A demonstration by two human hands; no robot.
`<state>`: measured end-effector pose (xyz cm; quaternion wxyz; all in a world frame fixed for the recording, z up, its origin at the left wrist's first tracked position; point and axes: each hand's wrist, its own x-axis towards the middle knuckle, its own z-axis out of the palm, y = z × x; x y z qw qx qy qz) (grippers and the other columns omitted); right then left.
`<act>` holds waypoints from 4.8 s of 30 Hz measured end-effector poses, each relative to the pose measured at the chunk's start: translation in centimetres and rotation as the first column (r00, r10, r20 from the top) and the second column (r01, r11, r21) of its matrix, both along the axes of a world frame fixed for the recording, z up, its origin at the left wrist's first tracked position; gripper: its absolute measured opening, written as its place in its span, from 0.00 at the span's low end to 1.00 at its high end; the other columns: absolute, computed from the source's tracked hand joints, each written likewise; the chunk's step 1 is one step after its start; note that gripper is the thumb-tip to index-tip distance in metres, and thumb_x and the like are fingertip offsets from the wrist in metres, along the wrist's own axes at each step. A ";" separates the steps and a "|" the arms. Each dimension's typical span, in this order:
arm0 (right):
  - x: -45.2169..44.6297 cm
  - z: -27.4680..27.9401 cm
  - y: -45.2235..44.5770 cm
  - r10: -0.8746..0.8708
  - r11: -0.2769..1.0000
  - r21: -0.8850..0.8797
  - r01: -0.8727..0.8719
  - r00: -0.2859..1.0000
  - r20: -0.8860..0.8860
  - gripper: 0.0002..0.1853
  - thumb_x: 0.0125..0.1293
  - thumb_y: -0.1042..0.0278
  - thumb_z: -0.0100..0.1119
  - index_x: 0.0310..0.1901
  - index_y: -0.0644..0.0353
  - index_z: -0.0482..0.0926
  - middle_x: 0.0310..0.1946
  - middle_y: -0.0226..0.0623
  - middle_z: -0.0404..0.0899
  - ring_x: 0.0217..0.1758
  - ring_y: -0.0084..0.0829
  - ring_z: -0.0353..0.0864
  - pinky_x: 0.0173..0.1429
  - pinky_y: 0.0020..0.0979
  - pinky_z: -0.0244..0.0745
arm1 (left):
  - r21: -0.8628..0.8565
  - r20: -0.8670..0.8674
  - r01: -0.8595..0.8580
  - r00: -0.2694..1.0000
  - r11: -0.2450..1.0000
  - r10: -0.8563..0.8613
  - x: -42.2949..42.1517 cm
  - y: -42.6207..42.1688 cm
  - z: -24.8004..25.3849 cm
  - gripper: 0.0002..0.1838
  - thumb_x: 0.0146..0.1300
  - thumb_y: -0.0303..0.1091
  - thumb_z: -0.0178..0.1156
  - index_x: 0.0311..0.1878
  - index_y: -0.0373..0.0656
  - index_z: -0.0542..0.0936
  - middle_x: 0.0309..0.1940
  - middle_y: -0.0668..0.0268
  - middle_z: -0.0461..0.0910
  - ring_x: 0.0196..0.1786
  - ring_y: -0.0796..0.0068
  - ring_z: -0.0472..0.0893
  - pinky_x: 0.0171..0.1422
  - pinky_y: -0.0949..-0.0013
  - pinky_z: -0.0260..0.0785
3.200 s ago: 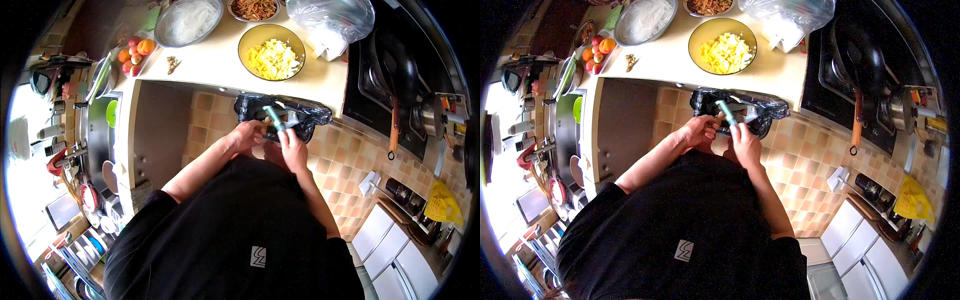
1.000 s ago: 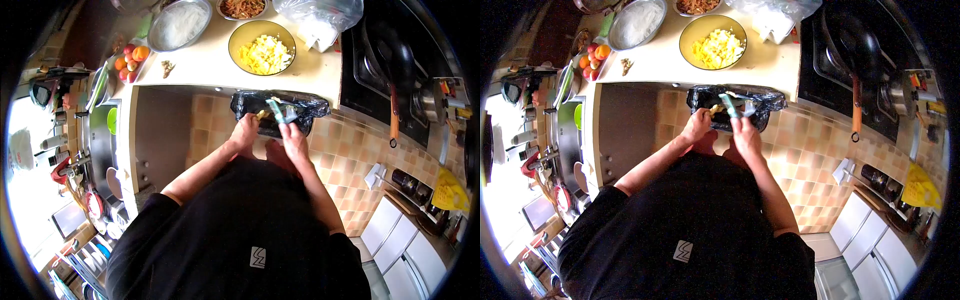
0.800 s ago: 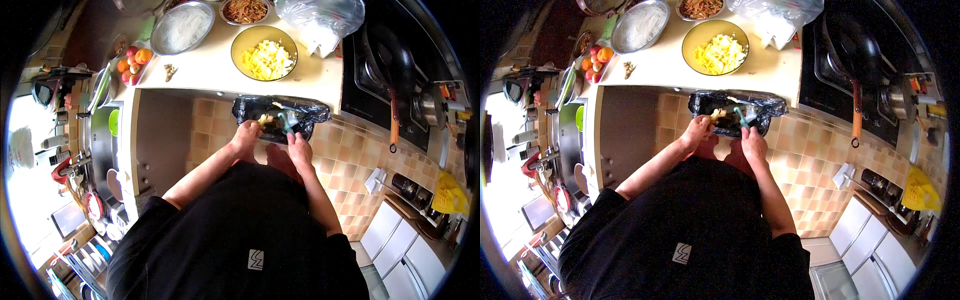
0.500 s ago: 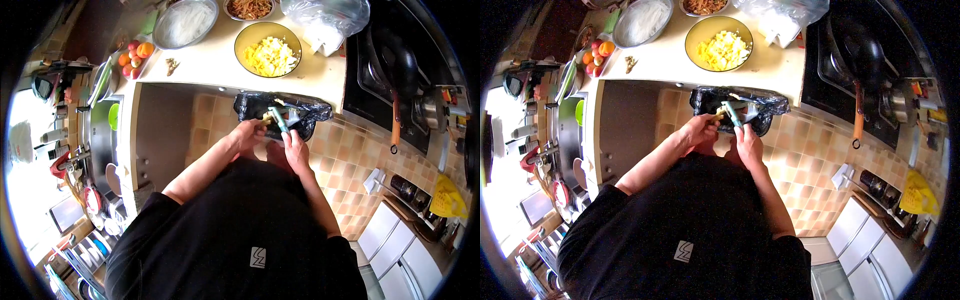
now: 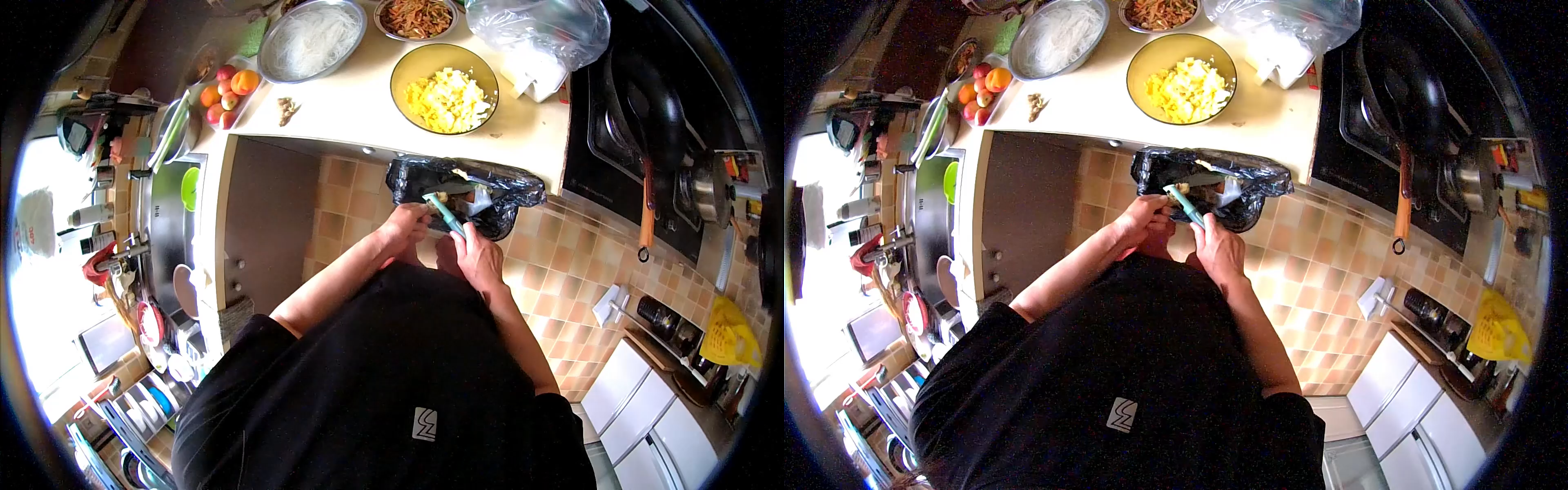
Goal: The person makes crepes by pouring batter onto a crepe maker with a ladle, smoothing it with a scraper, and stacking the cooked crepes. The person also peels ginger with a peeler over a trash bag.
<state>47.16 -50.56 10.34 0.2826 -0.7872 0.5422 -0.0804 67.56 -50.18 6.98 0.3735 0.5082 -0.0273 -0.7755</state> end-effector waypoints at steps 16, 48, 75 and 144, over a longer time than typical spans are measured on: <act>0.9 -0.7 -0.6 -0.012 1.000 0.023 0.010 0.996 0.088 0.17 0.72 0.53 0.51 0.37 0.61 0.71 0.25 0.52 0.80 0.29 0.55 0.80 0.32 0.51 0.72 | 0.434 -0.481 -0.108 0.811 0.894 0.332 1.0 -1.5 -1.8 0.11 0.76 0.35 0.40 0.37 0.44 0.66 0.21 0.75 0.60 0.18 0.86 0.56 0.16 0.82 0.45; -4.1 2.0 -13.5 -0.448 0.843 -0.296 0.449 0.891 0.074 0.11 0.69 0.66 0.59 0.45 0.64 0.77 0.37 0.45 0.74 0.40 0.46 0.75 0.44 0.44 0.69 | 0.198 -0.356 -0.063 0.925 0.978 0.132 2.3 -2.0 2.6 0.13 0.77 0.39 0.39 0.53 0.47 0.72 0.21 0.81 0.55 0.19 0.89 0.52 0.20 0.82 0.44; 13.5 5.7 -25.2 0.286 0.906 -0.287 -0.311 0.950 -0.128 0.09 0.54 0.68 0.69 0.37 0.51 0.80 0.34 0.31 0.72 0.39 0.37 0.72 0.45 0.38 0.67 | 0.226 -0.345 -0.049 0.930 0.973 0.127 3.2 -2.3 1.0 0.21 0.76 0.40 0.44 0.67 0.41 0.68 0.24 0.76 0.62 0.21 0.87 0.57 0.22 0.81 0.47; -5.2 1.5 -16.7 -0.167 0.878 -0.475 0.067 0.971 -0.172 0.12 0.60 0.67 0.63 0.43 0.62 0.75 0.41 0.45 0.75 0.49 0.45 0.74 0.52 0.44 0.72 | 0.239 -0.490 -0.202 0.819 0.950 0.297 1.1 1.3 2.7 0.16 0.78 0.39 0.40 0.56 0.38 0.71 0.24 0.75 0.59 0.20 0.87 0.53 0.18 0.83 0.45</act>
